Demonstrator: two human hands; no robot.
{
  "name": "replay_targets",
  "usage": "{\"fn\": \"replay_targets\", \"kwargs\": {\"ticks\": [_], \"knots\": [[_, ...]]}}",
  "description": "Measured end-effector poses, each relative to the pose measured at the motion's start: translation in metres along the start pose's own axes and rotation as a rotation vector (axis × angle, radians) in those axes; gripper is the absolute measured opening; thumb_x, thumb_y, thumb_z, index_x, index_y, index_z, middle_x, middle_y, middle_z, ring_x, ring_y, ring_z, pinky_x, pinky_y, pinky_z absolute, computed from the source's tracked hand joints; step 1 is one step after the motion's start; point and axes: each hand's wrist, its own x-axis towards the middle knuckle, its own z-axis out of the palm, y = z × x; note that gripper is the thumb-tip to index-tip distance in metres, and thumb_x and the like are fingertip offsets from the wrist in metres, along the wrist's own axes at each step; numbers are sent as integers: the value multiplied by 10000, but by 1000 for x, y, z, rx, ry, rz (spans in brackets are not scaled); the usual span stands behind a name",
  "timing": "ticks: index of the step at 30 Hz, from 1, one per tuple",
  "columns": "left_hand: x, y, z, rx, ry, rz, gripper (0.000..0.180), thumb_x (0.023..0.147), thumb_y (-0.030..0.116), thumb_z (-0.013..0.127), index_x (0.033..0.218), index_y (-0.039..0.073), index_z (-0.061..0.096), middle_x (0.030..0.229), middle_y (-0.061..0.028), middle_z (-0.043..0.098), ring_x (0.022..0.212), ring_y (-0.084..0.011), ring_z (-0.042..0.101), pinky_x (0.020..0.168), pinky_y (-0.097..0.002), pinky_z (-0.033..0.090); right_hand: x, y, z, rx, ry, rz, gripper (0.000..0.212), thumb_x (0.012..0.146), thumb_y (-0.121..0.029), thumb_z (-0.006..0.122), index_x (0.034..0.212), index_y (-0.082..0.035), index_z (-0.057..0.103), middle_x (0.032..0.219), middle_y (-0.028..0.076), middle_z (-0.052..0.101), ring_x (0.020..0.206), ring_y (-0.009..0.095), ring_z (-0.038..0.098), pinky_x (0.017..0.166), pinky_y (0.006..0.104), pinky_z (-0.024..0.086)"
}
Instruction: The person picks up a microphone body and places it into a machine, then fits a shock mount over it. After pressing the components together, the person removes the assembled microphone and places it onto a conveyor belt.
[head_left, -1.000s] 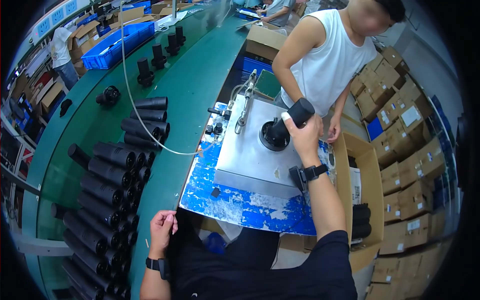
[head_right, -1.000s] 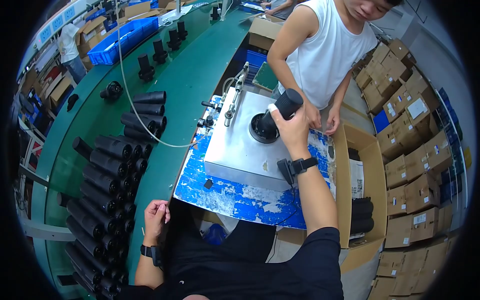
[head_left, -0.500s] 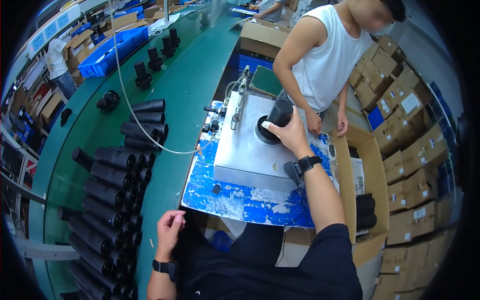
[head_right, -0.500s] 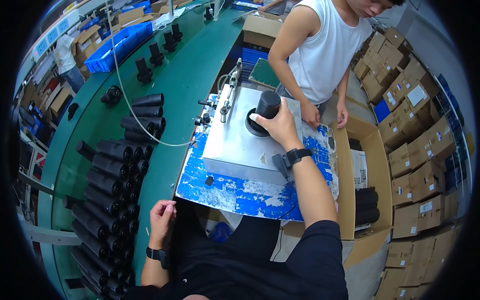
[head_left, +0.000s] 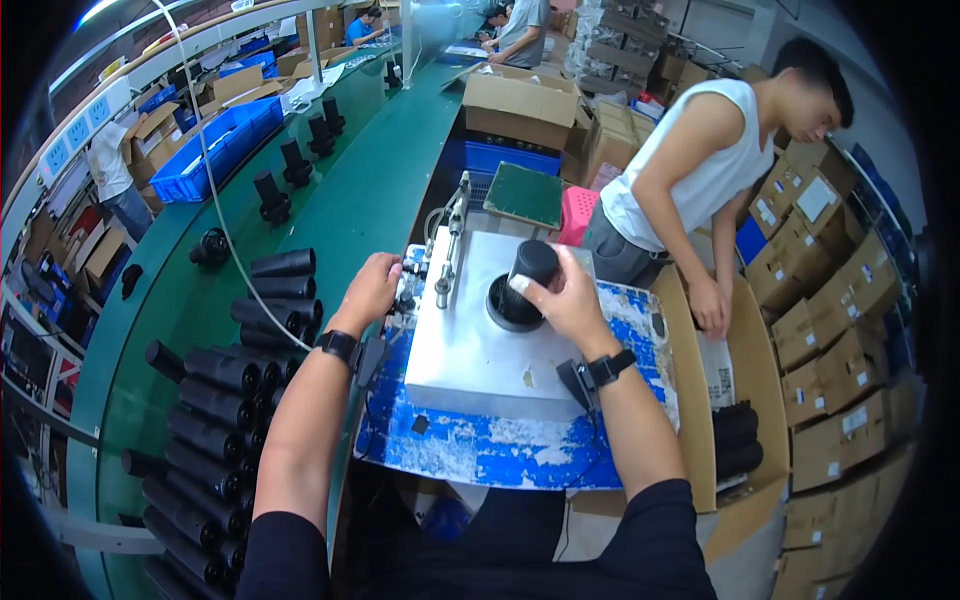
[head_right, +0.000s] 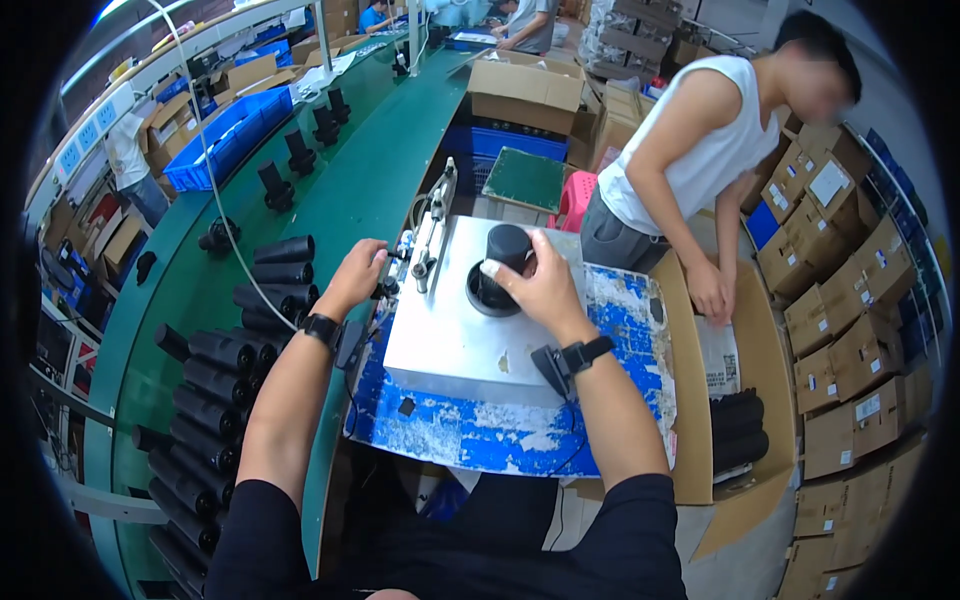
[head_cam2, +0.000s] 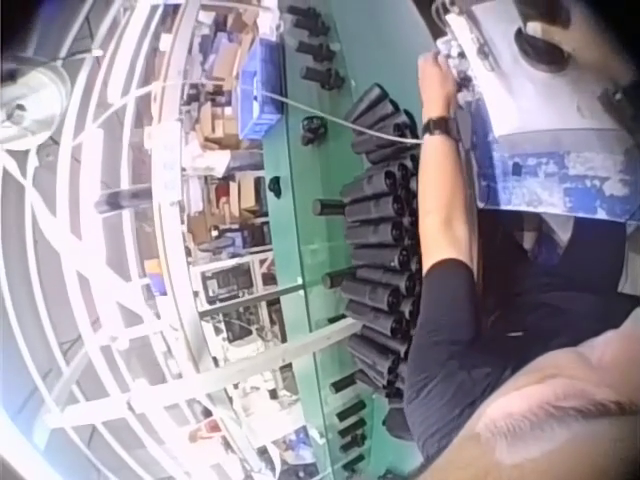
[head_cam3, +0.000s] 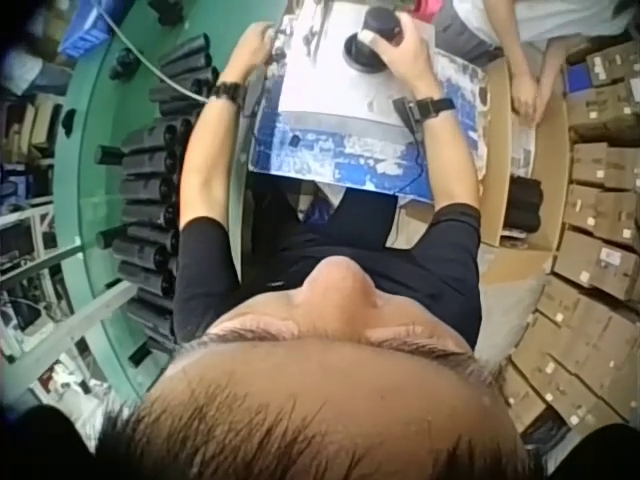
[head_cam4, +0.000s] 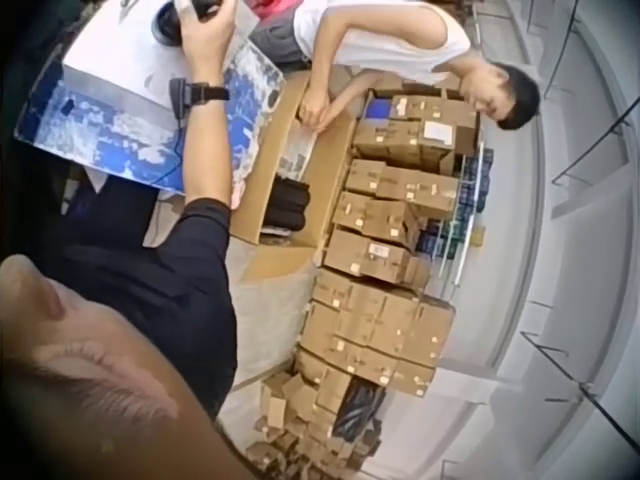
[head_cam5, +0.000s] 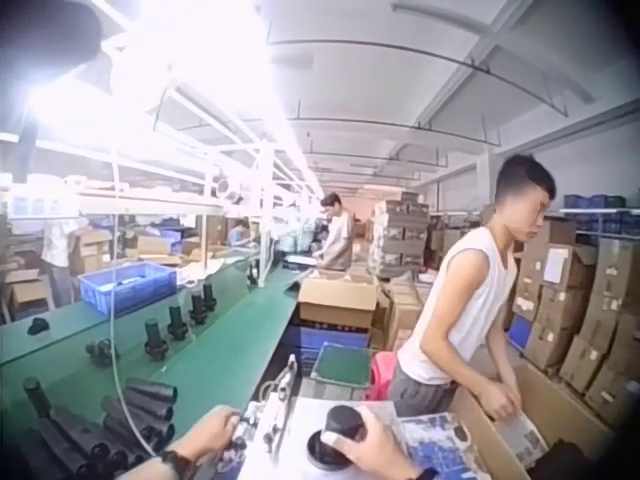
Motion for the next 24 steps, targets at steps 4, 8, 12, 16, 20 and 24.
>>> {"fn": "replay_targets", "kwargs": {"ticks": [4, 8, 12, 16, 20, 24], "knots": [[27, -28, 9, 69, -270, -85, 392, 1094, 297, 508, 1216, -20, 702, 1259, -241, 675, 1187, -412, 639, 1069, -452, 482, -10, -22, 10, -189, 102, -7, 537, 872, -235, 879, 1258, -29, 566, 1036, 32, 687, 867, 81, 635, 747, 261, 529], [36, -13, 12, 156, -298, -48, 444, 1100, 346, 501, 1241, -24, 701, 1294, -252, 678, 1225, -422, 625, 1083, -464, 473, -11, -5, 2, -109, 108, -12, 545, 866, -253, 882, 1248, -30, 563, 996, 22, 689, 796, 69, 607, 678, 255, 503], [36, 21, -11, 146, -433, -181, 464, 1094, 370, 517, 1322, -4, 667, 1323, -249, 674, 1251, -423, 617, 1084, -471, 474, -10, -17, -3, -189, 92, 32, 569, 863, -276, 886, 1262, -34, 561, 980, 21, 691, 773, 65, 596, 665, 253, 497], [14, 15, -36, 137, -291, -98, 470, 1078, 371, 554, 1399, 36, 625, 1307, -239, 680, 1249, -413, 621, 1056, -474, 497, -8, -22, 4, -98, 92, 46, 573, 852, -267, 891, 1263, -34, 568, 978, 26, 693, 789, 60, 612, 680, 256, 510], [0, 51, -120, 346, -226, 222, 469, 1054, 328, 613, 1438, 60, 593, 1290, -220, 692, 1259, -390, 625, 1033, -473, 516, -4, -24, 13, -50, 132, -79, 540, 841, -253, 886, 1237, -17, 604, 969, 42, 695, 783, 112, 640, 710, 282, 535], [-64, 154, -248, 467, -344, 92, 415, 1038, 262, 665, 1387, 39, 627, 1236, -193, 715, 1134, -373, 680, 954, -443, 555, 8, -52, -4, -303, 234, -302, 464, 857, -262, 845, 1188, 9, 664, 1035, 132, 705, 904, 261, 679, 860, 400, 563]]}}
